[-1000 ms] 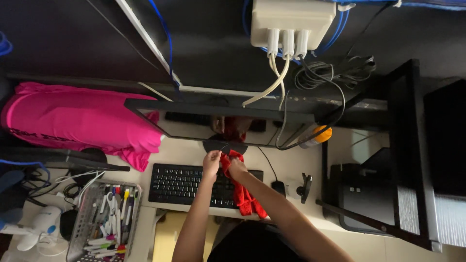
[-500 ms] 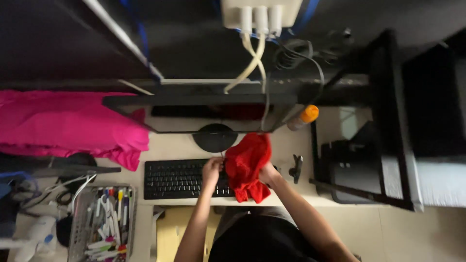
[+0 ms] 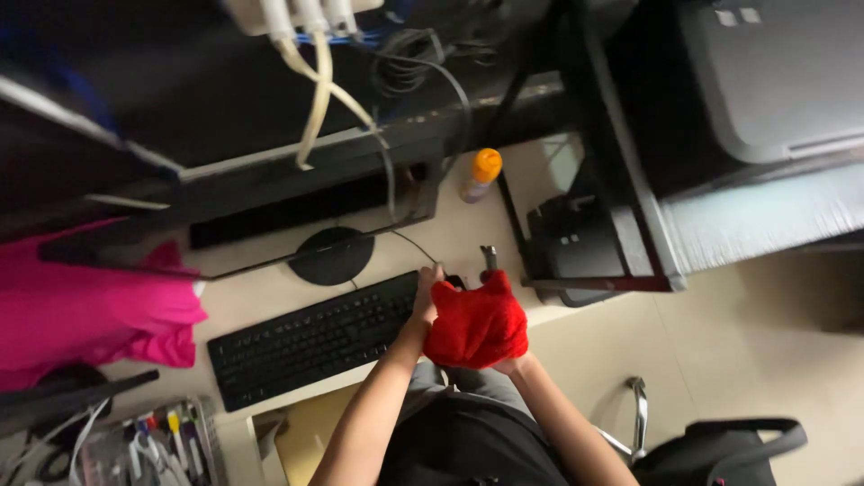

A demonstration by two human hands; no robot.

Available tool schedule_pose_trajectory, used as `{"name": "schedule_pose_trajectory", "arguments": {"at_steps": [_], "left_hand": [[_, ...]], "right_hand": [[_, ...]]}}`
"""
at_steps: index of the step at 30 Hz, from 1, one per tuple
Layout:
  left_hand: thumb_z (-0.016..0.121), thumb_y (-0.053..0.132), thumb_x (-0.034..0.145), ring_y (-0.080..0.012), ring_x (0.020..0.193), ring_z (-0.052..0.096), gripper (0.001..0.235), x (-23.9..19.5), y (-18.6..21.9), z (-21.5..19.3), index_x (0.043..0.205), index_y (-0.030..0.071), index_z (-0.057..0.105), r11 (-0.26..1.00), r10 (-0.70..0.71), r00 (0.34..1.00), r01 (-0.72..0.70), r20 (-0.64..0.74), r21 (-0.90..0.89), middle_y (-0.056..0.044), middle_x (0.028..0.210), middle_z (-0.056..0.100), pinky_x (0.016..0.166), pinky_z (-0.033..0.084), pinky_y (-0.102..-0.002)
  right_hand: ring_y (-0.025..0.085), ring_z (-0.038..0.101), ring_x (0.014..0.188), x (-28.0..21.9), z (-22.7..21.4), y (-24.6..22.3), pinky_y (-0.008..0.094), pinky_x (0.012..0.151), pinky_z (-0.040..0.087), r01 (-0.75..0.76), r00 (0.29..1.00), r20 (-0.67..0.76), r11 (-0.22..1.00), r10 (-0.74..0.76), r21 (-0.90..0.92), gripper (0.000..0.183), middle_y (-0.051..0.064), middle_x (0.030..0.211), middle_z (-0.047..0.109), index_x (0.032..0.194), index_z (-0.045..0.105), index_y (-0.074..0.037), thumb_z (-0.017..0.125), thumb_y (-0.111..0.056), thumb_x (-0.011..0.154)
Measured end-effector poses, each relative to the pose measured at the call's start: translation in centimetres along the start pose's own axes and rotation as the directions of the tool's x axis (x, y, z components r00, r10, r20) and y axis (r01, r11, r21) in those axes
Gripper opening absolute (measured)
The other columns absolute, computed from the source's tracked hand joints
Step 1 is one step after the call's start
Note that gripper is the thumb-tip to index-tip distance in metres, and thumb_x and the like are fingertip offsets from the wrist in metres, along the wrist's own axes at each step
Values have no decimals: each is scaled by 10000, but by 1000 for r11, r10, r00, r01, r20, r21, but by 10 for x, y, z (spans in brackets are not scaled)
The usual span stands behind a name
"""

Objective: The person cleans a computer keyboard, mouse, and monitor using a red cloth. They wipe the top and bottom of the keyboard, the mouse, and the front and back of the monitor screen.

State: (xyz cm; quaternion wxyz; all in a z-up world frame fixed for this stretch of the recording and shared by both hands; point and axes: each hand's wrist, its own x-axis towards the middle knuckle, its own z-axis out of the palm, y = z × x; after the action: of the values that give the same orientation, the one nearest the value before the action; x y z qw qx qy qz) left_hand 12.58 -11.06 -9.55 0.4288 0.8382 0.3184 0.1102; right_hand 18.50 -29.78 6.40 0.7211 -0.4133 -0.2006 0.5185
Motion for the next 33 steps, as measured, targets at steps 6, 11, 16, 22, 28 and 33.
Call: {"name": "schedule_pose_trajectory", "arguments": {"at_steps": [6,11,16,22,28,33], "left_hand": [[652,277,890,-430,970,564,604,-5,-26,76,1455,142,483,776,57,995,-92,76,623,-304,1354,453,838,520,-463],[765,542,346,-449,923,597,1019,-5,-19,37,1237,98,550,935,304,944,-322,-129,-149,-239,1085,530,817,515,-481],[851,232,620,-443,1143,606,840,-26,41,-59,1372,118,495,995,75,996,-79,56,63,-191,1240,631,970,504,-497],[895,202,592,-392,1238,552,872,-82,99,-211,1333,121,443,984,-105,985,123,140,-132,-208,1310,556,1027,464,-456],[877,177,595,-355,1308,511,876,-109,59,-245,1361,119,455,972,-25,990,57,142,-226,-177,1364,528,1084,434,-417],[939,232,551,-366,1321,503,953,-105,24,-204,1368,103,463,966,119,982,-80,147,-247,-197,1360,518,1120,400,-426]], "right_hand": [[219,541,1323,-16,-1,12,405,1134,440,-87,973,-148,875,177,477,538,92,1529,499,1538,414,-87,552,-284,1056],[302,561,1282,-24,11,-1,469,1100,450,-57,981,-75,638,179,768,674,162,1433,543,1432,468,-26,502,-565,1027],[230,565,1299,-18,5,-2,420,1116,454,-55,966,-206,907,154,418,539,90,1462,562,1483,472,-90,511,-402,1045],[239,515,1337,64,-17,65,431,1156,414,-16,992,-124,990,33,141,486,83,1474,527,1497,442,-94,531,-285,1059],[290,541,1361,207,-38,175,431,1164,415,-273,960,112,766,257,583,475,125,1468,591,1430,550,-24,426,-310,1071],[263,524,1387,302,-78,282,417,1189,409,-402,915,169,874,368,275,430,96,1481,580,1462,551,-95,462,-152,1044]]}}
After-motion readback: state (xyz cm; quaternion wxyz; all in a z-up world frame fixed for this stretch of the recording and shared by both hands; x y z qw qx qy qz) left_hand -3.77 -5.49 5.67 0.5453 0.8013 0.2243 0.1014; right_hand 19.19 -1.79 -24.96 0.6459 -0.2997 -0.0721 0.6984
